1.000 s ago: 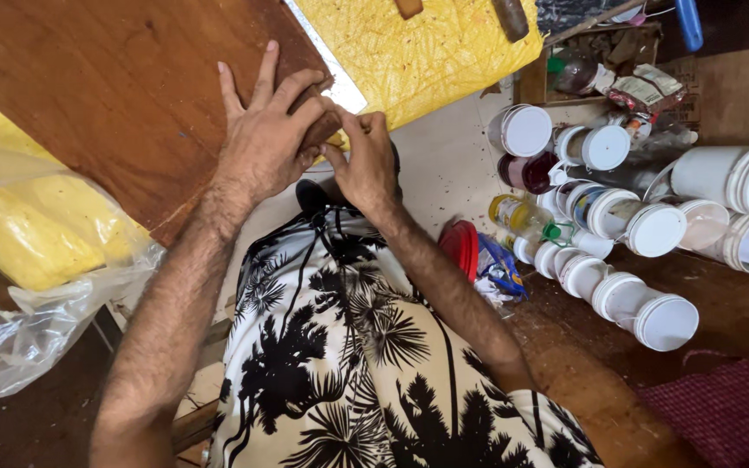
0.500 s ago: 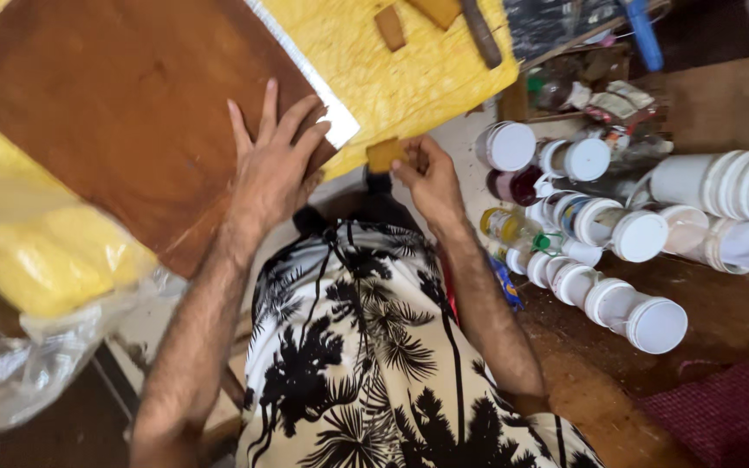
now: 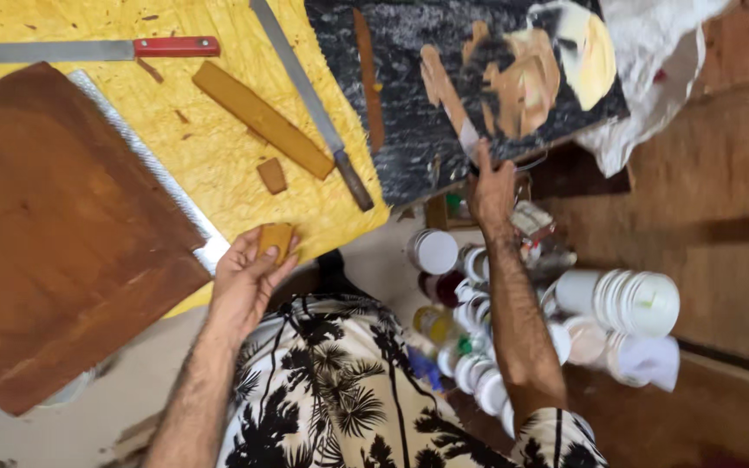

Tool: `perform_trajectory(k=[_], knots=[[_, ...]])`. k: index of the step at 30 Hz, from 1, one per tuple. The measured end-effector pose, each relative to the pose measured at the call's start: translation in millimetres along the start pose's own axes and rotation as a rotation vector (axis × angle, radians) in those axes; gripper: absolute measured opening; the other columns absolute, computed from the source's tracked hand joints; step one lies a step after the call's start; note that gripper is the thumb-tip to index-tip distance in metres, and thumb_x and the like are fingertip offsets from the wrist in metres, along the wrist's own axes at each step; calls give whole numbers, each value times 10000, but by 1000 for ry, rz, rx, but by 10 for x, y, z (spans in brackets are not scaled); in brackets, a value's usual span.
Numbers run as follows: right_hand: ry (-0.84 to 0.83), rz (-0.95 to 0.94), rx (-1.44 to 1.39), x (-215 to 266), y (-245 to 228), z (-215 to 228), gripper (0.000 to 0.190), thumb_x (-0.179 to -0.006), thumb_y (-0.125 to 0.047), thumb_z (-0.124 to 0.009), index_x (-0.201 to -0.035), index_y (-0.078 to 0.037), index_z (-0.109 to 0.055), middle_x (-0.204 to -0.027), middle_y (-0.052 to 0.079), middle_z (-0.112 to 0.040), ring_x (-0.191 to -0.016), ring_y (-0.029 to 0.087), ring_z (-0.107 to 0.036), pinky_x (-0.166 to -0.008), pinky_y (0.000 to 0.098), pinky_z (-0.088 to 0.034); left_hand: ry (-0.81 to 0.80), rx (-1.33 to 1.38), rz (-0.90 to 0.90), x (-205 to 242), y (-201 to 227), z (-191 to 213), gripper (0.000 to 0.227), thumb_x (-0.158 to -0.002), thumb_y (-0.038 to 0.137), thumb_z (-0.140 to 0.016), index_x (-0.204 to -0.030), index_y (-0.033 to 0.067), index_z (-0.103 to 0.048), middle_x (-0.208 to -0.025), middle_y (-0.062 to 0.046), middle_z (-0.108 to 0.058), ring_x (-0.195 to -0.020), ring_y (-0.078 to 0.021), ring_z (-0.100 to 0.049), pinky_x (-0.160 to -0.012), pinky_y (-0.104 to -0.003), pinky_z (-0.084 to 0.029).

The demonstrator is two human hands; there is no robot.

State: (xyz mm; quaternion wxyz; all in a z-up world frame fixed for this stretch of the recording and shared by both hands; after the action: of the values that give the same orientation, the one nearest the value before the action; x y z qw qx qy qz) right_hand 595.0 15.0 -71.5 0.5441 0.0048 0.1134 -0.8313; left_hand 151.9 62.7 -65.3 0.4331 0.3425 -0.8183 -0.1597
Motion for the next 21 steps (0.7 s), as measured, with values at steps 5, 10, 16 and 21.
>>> perform_trajectory(k=[5,10,16,21], knots=[[-249,118,-112,129,128,-43,643,-993,-112,-604,-1586,-266,-410,-1163,350,-511,-878,526,-605,-725,571,-529,-66,203,-98,-269,-59,-439,445,-1033,157,-511,-1430,-40,-467,-1416,-239,-596,-1309,-327,-608,-1105,-437,-531],[-283,280,-669,723,-192,420,424,-1086,-139,-553,-1510,-114,-549,-1175,209,-655,-1022,361,-661,-847,425,-519,-129,392,-168,-539,-174,-646,621,-1065,470,-474,-1451,-13,-421,-1500,-196,-550,-1373,-299,-538,-1204,-441,-400],[-609,141,-705,1036,-591,560,469,-1013,-142,-581,-1482,-153,-573,-856,88,-587,-720,195,-554,-658,331,-490,-133,296,-245,-857,-380,-859,802,-1022,609,-487,-1523,-13,-416,-1442,-161,-562,-1305,-244,-557,-1176,-386,-425],[-645,235,-505,1035,-868,622,484,-1027,-178,-571,-1508,-223,-540,-920,68,-606,-725,159,-601,-630,331,-523,-271,373,-259,-824,-397,-1149,830,-1059,648,-413,-1550,-21,-422,-1475,-135,-560,-1311,-217,-562,-1189,-363,-429]])
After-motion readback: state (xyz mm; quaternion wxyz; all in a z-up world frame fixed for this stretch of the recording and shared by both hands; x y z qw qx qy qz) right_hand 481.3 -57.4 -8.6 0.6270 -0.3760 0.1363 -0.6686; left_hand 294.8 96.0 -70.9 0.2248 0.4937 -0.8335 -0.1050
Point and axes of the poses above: each hand's wrist, its own x-axis away from the middle knuckle, its own z-axis out of the back of the hand, y = z × x, the point moved 8 cm from there along -x, towards the middle knuckle
